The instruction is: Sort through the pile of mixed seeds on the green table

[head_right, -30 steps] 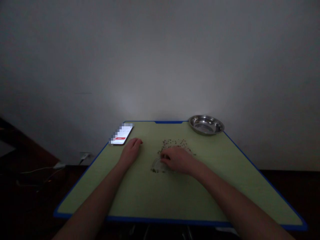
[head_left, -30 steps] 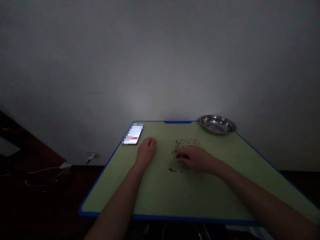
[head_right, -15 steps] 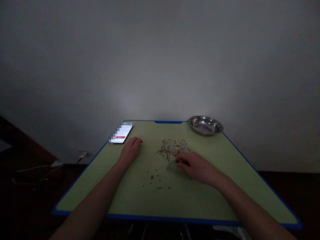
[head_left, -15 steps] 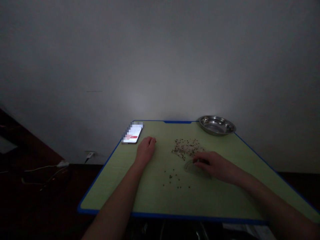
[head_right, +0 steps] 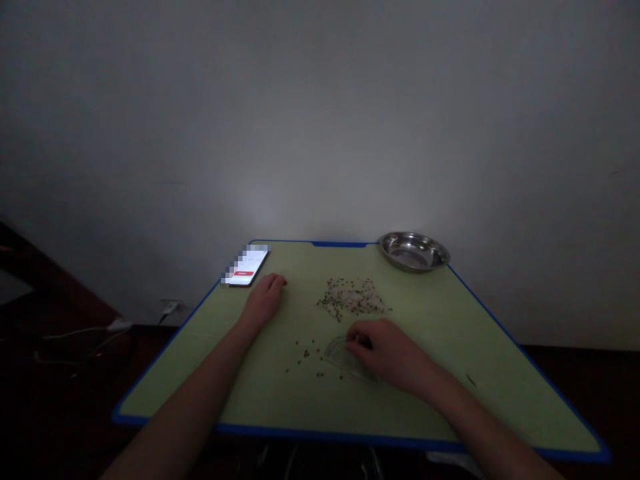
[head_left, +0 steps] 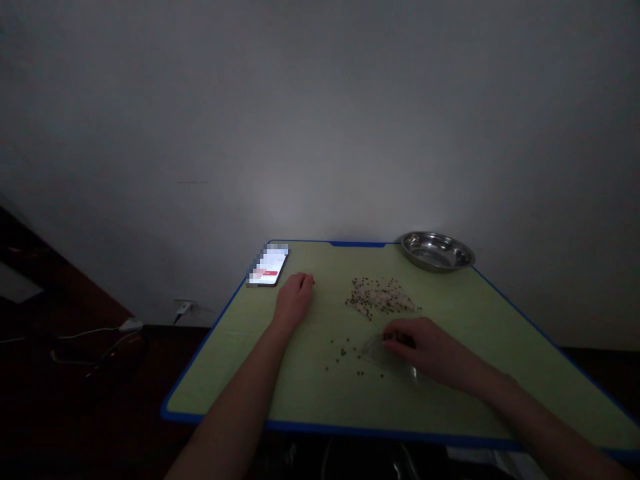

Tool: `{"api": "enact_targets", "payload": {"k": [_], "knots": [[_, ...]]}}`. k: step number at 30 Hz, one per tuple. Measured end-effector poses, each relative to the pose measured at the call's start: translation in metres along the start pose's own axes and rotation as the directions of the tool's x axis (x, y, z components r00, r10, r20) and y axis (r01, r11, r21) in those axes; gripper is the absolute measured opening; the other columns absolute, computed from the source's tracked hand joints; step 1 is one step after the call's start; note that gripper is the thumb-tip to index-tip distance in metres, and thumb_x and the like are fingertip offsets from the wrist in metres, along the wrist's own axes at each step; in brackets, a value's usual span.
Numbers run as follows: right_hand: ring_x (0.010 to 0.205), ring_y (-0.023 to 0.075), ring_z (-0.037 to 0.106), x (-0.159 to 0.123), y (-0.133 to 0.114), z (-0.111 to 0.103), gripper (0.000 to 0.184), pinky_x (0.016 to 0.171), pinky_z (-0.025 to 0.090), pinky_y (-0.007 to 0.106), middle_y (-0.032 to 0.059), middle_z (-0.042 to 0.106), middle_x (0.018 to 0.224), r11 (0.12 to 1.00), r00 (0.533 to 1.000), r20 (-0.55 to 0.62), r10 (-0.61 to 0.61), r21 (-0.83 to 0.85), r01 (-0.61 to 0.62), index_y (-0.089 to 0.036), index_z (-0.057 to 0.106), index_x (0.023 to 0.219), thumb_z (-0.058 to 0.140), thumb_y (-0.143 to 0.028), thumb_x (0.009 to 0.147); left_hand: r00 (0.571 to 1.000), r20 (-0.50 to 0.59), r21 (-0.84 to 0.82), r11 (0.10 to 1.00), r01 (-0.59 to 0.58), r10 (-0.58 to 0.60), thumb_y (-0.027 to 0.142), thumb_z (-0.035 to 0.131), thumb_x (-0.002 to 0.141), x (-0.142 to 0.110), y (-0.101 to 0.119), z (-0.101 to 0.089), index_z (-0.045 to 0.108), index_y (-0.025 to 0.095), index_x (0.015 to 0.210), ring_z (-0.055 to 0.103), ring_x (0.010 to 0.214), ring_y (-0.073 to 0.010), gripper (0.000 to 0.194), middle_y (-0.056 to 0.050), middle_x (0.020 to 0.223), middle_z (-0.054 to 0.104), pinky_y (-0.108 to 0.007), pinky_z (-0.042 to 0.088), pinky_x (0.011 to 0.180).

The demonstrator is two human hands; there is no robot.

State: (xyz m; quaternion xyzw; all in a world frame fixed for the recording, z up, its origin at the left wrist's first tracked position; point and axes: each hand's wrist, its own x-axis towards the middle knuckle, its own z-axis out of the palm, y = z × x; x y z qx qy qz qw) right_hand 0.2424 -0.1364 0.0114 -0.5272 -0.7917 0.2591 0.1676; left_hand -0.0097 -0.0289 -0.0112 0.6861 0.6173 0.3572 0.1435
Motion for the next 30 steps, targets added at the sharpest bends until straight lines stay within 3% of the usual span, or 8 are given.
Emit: {"api": "enact_targets", "payload": {"k": [30], "knots": [[0.066, 0.0145, 0.058, 0.021, -0.019, 0.009, 0.016, 0.061, 0.037, 0.025, 0.0026, 0.068, 0.074, 0.989, 0.997, -0.039, -0.069, -0.135, 0.063, -0.019, 0.067, 0.082, 0.052, -0.025, 0.084, 1.0, 0.001, 0.012, 1.0, -0.006, 0.006, 0.036, 0.031, 0.087, -0.001, 0.0, 0.001, 0.059, 0.018, 0.079, 0.055, 0.084, -0.0187, 0.034, -0.007, 0.085, 0.062, -0.031, 0.041, 0.077]]}}
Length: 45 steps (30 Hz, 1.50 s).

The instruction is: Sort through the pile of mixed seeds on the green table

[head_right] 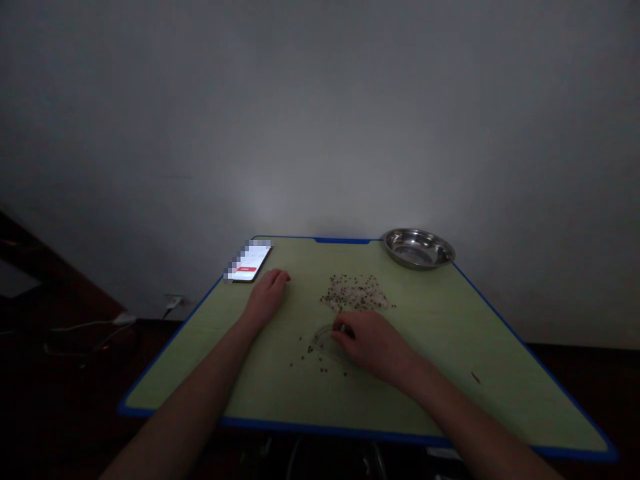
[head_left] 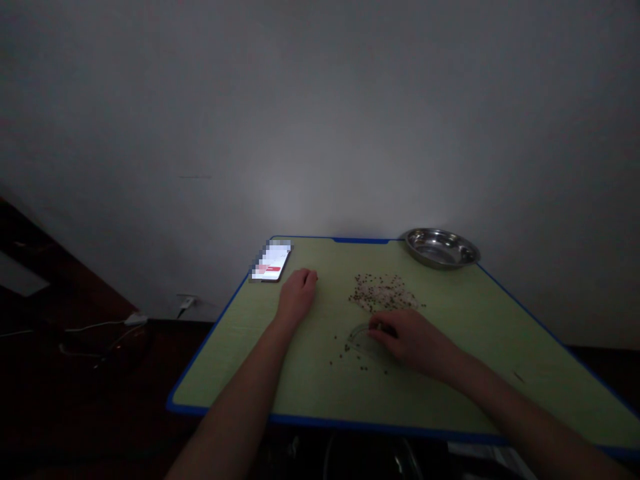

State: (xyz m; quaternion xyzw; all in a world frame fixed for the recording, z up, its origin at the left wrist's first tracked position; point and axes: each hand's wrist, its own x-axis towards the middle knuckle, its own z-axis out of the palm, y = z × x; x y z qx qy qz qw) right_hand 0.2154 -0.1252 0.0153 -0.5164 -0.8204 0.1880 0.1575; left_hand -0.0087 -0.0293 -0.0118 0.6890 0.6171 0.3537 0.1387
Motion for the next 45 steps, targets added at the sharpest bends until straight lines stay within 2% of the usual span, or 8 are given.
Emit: {"api": "enact_targets", "payload": {"k": [11, 22, 29, 36, 40, 45], "knots": [[0.066, 0.0135, 0.057, 0.007, -0.007, 0.002, 0.014, 0.062, 0.036, 0.024, 0.0025, 0.068, 0.074, 0.999, 0.999, 0.015, -0.049, -0.001, 0.049, -0.019, 0.068, 0.083, 0.054, -0.021, 0.083, 1.0, -0.002, -0.007, 1.0, -0.005, 0.005, 0.037, 0.031, 0.087, 0.0, -0.001, 0.0, 0.06, 0.017, 0.08, 0.056, 0.086, -0.0192, 0.035, -0.008, 0.086, 0.062, -0.031, 0.041, 0.077], [0.062, 0.0137, 0.058, 0.008, -0.012, 0.008, 0.016, 0.06, 0.036, 0.024, 0.0023, 0.068, 0.069, 0.999, 0.999, -0.039, -0.015, -0.038, 0.013, -0.019, 0.067, 0.081, 0.054, -0.028, 0.084, 1.0, 0.003, 0.007, 1.0, -0.001, 0.001, 0.037, 0.031, 0.086, 0.0, 0.001, -0.001, 0.059, 0.018, 0.079, 0.056, 0.086, -0.0192, 0.035, -0.007, 0.086, 0.062, -0.031, 0.041, 0.077], [0.067, 0.0155, 0.06, 0.008, 0.007, 0.007, 0.017, 0.062, 0.038, 0.026, 0.0037, 0.07, 0.076, 0.995, 0.991, -0.119, 0.061, -0.068, -0.07, -0.02, 0.067, 0.083, 0.053, -0.027, 0.084, 1.0, 0.007, 0.001, 1.0, 0.01, -0.01, 0.036, 0.031, 0.087, 0.0, 0.001, -0.001, 0.06, 0.018, 0.08, 0.056, 0.087, -0.019, 0.034, -0.007, 0.088, 0.063, -0.031, 0.041, 0.078], [0.07, 0.0183, 0.06, 0.008, 0.033, -0.007, 0.02, 0.063, 0.038, 0.028, 0.0054, 0.07, 0.079, 0.981, 0.979, -0.155, 0.134, -0.118, -0.153, -0.019, 0.067, 0.084, 0.049, -0.029, 0.086, 1.0, 0.002, 0.005, 1.0, 0.007, -0.007, 0.036, 0.032, 0.087, 0.001, 0.0, 0.0, 0.06, 0.017, 0.081, 0.056, 0.087, -0.0194, 0.035, -0.008, 0.088, 0.063, -0.032, 0.041, 0.078], [0.071, 0.0177, 0.06, 0.006, 0.038, -0.01, 0.02, 0.063, 0.039, 0.028, 0.0044, 0.07, 0.081, 0.988, 0.984, -0.137, 0.114, -0.085, -0.126, -0.02, 0.066, 0.087, 0.048, -0.027, 0.086, 1.0, 0.003, -0.001, 1.0, 0.02, -0.02, 0.037, 0.032, 0.087, 0.0, 0.001, 0.0, 0.061, 0.017, 0.082, 0.056, 0.088, -0.0192, 0.035, -0.008, 0.089, 0.063, -0.031, 0.041, 0.079], [0.07, 0.016, 0.059, 0.007, 0.022, -0.005, 0.018, 0.063, 0.037, 0.026, 0.0036, 0.069, 0.078, 0.999, 0.997, -0.065, 0.034, -0.039, -0.036, -0.019, 0.067, 0.085, 0.05, -0.027, 0.085, 1.0, 0.008, -0.005, 1.0, 0.018, -0.018, 0.037, 0.032, 0.087, 0.001, 0.001, 0.0, 0.061, 0.018, 0.082, 0.056, 0.088, -0.0194, 0.035, -0.008, 0.089, 0.063, -0.032, 0.041, 0.079]]}}
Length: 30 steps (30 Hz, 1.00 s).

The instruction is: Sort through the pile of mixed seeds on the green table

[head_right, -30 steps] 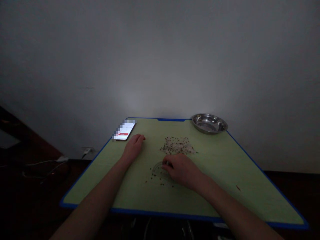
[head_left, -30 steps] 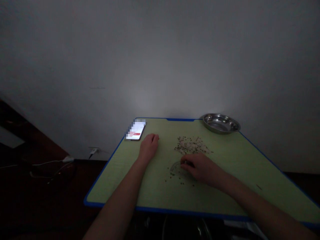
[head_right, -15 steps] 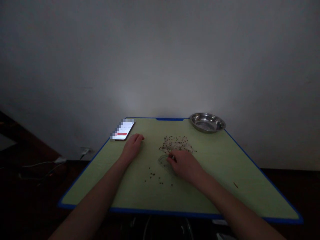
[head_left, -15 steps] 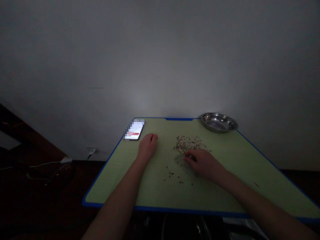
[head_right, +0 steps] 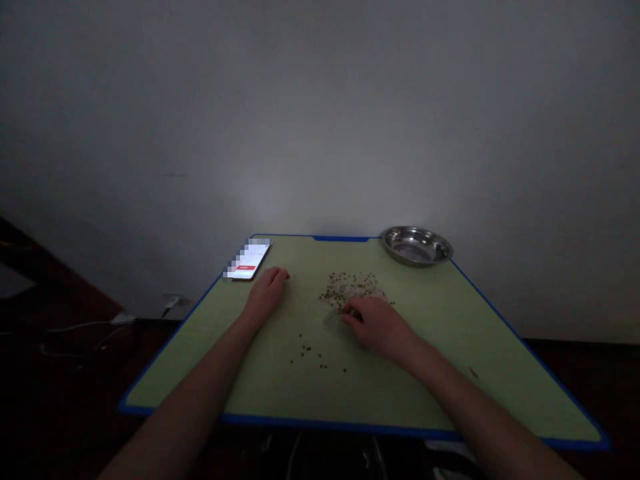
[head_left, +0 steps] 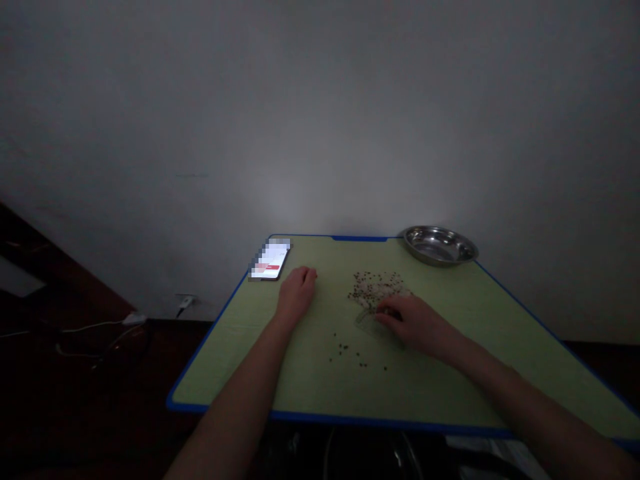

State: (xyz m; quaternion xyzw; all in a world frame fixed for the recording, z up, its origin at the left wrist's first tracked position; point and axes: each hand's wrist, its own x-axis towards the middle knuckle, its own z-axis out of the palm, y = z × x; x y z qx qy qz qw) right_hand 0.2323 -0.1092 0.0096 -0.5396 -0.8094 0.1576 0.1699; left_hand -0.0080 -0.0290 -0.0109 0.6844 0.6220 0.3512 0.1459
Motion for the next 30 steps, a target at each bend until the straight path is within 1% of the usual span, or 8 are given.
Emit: {"api": "enact_targets", "payload": {"k": [6, 13, 18, 21, 23, 26, 30], "knots": [[0.064, 0.0141, 0.058, 0.006, -0.024, 0.006, 0.015, 0.06, 0.036, 0.024, 0.002, 0.068, 0.072, 1.0, 0.999, 0.032, -0.027, 0.011, 0.027, -0.019, 0.067, 0.081, 0.054, -0.027, 0.084, 1.0, -0.004, -0.008, 1.0, -0.006, 0.006, 0.035, 0.032, 0.086, 0.0, 0.0, 0.0, 0.06, 0.018, 0.079, 0.056, 0.086, -0.0189, 0.033, -0.007, 0.087, 0.063, -0.031, 0.041, 0.078], [0.069, 0.0163, 0.059, 0.022, -0.034, 0.017, 0.019, 0.063, 0.037, 0.027, 0.0036, 0.069, 0.077, 0.998, 1.0, 0.011, -0.028, -0.056, 0.028, -0.02, 0.067, 0.084, 0.054, -0.032, 0.085, 0.999, -0.009, -0.017, 0.999, -0.04, 0.04, 0.037, 0.032, 0.086, 0.0, -0.004, 0.002, 0.058, 0.018, 0.078, 0.056, 0.085, -0.0188, 0.034, -0.007, 0.085, 0.062, -0.031, 0.042, 0.078], [0.074, 0.0186, 0.061, 0.038, -0.03, 0.022, 0.023, 0.065, 0.038, 0.028, 0.0067, 0.07, 0.081, 0.993, 0.998, -0.058, 0.031, -0.114, -0.037, -0.018, 0.067, 0.085, 0.05, -0.034, 0.087, 0.999, -0.015, -0.02, 0.999, -0.033, 0.032, 0.038, 0.031, 0.086, 0.0, -0.004, 0.001, 0.057, 0.018, 0.077, 0.056, 0.084, -0.0187, 0.034, -0.007, 0.085, 0.062, -0.031, 0.041, 0.077], [0.075, 0.0195, 0.061, 0.042, -0.021, 0.015, 0.025, 0.064, 0.038, 0.029, 0.0073, 0.069, 0.082, 0.979, 0.991, -0.082, 0.11, -0.165, -0.122, -0.018, 0.067, 0.085, 0.048, -0.035, 0.088, 1.0, -0.007, -0.02, 1.0, -0.017, 0.017, 0.038, 0.031, 0.086, 0.0, -0.003, 0.001, 0.058, 0.018, 0.078, 0.055, 0.084, -0.0189, 0.035, -0.007, 0.085, 0.062, -0.031, 0.041, 0.076], [0.075, 0.0199, 0.061, 0.042, -0.015, 0.008, 0.025, 0.063, 0.038, 0.028, 0.007, 0.069, 0.083, 0.97, 0.989, -0.076, 0.127, -0.201, -0.14, -0.019, 0.067, 0.086, 0.048, -0.036, 0.088, 1.0, -0.005, -0.013, 1.0, -0.012, 0.012, 0.038, 0.031, 0.086, 0.0, -0.002, 0.001, 0.058, 0.017, 0.079, 0.055, 0.083, -0.019, 0.035, -0.007, 0.086, 0.062, -0.031, 0.041, 0.075], [0.075, 0.0186, 0.061, 0.042, -0.016, 0.001, 0.022, 0.064, 0.039, 0.027, 0.0061, 0.069, 0.084, 0.976, 0.998, -0.009, 0.06, -0.211, -0.061, -0.02, 0.067, 0.088, 0.051, -0.035, 0.086, 1.0, -0.011, -0.005, 1.0, -0.021, 0.021, 0.037, 0.031, 0.086, 0.0, -0.002, 0.001, 0.059, 0.017, 0.078, 0.056, 0.084, -0.0189, 0.035, -0.007, 0.086, 0.062, -0.031, 0.041, 0.076], [0.077, 0.0177, 0.061, 0.049, -0.033, 0.003, 0.021, 0.065, 0.039, 0.026, 0.0047, 0.07, 0.087, 0.982, 0.994, 0.08, -0.071, -0.17, 0.084, -0.022, 0.068, 0.093, 0.053, -0.035, 0.086, 1.0, -0.013, -0.011, 1.0, -0.016, 0.016, 0.037, 0.031, 0.086, 0.0, -0.002, 0.001, 0.059, 0.018, 0.078, 0.056, 0.084, -0.0186, 0.035, -0.007, 0.085, 0.062, -0.031, 0.042, 0.076]]}}
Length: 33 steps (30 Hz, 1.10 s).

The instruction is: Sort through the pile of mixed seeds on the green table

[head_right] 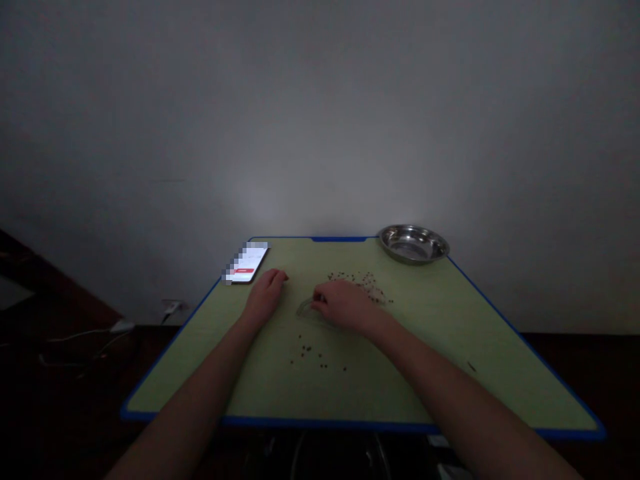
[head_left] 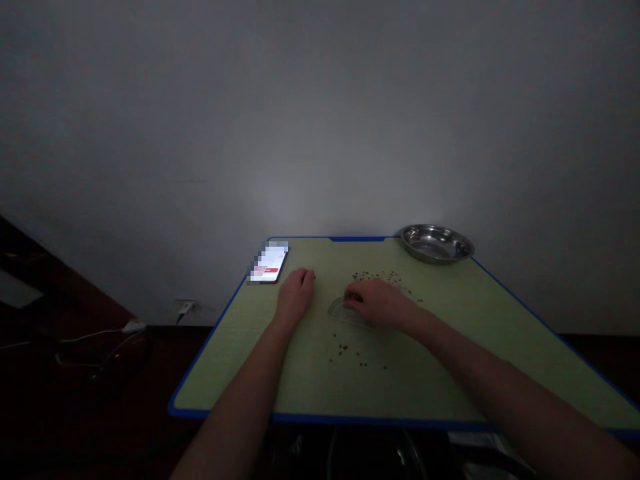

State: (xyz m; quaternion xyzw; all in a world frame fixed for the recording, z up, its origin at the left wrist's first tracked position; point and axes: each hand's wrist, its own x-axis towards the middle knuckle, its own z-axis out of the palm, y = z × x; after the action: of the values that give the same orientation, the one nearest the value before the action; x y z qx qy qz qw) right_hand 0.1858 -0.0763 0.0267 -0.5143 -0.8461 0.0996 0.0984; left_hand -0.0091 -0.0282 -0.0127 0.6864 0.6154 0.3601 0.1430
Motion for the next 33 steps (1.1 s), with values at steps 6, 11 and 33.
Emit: {"api": "enact_targets", "payload": {"k": [6, 11, 33], "knots": [[0.082, 0.0195, 0.062, 0.014, -0.03, 0.001, 0.022, 0.069, 0.041, 0.027, 0.0033, 0.072, 0.091, 0.978, 0.975, 0.085, -0.207, -0.005, 0.208, -0.026, 0.07, 0.097, 0.054, -0.033, 0.083, 1.0, 0.004, -0.009, 1.0, -0.015, 0.015, 0.034, 0.031, 0.085, 0.0, -0.001, 0.0, 0.057, 0.018, 0.077, 0.055, 0.085, -0.019, 0.032, -0.007, 0.085, 0.062, -0.031, 0.041, 0.078], [0.079, 0.0172, 0.062, 0.011, -0.04, -0.001, 0.021, 0.069, 0.041, 0.025, 0.0015, 0.072, 0.09, 0.929, 0.911, 0.182, -0.37, 0.092, 0.359, -0.026, 0.071, 0.096, 0.058, -0.032, 0.081, 1.0, 0.01, -0.035, 0.999, -0.01, 0.01, 0.036, 0.03, 0.085, 0.001, 0.0, 0.0, 0.056, 0.018, 0.077, 0.055, 0.085, -0.0189, 0.033, -0.006, 0.085, 0.062, -0.031, 0.041, 0.078], [0.069, 0.0132, 0.059, -0.051, -0.001, 0.001, 0.016, 0.064, 0.039, 0.022, 0.0031, 0.071, 0.079, 0.95, 0.957, 0.125, -0.26, 0.212, 0.23, -0.019, 0.072, 0.088, 0.061, -0.028, 0.08, 1.0, 0.01, -0.024, 1.0, 0.006, -0.006, 0.038, 0.031, 0.084, 0.001, 0.001, -0.001, 0.058, 0.019, 0.077, 0.056, 0.087, -0.0194, 0.033, -0.007, 0.086, 0.063, -0.032, 0.041, 0.08]]}}
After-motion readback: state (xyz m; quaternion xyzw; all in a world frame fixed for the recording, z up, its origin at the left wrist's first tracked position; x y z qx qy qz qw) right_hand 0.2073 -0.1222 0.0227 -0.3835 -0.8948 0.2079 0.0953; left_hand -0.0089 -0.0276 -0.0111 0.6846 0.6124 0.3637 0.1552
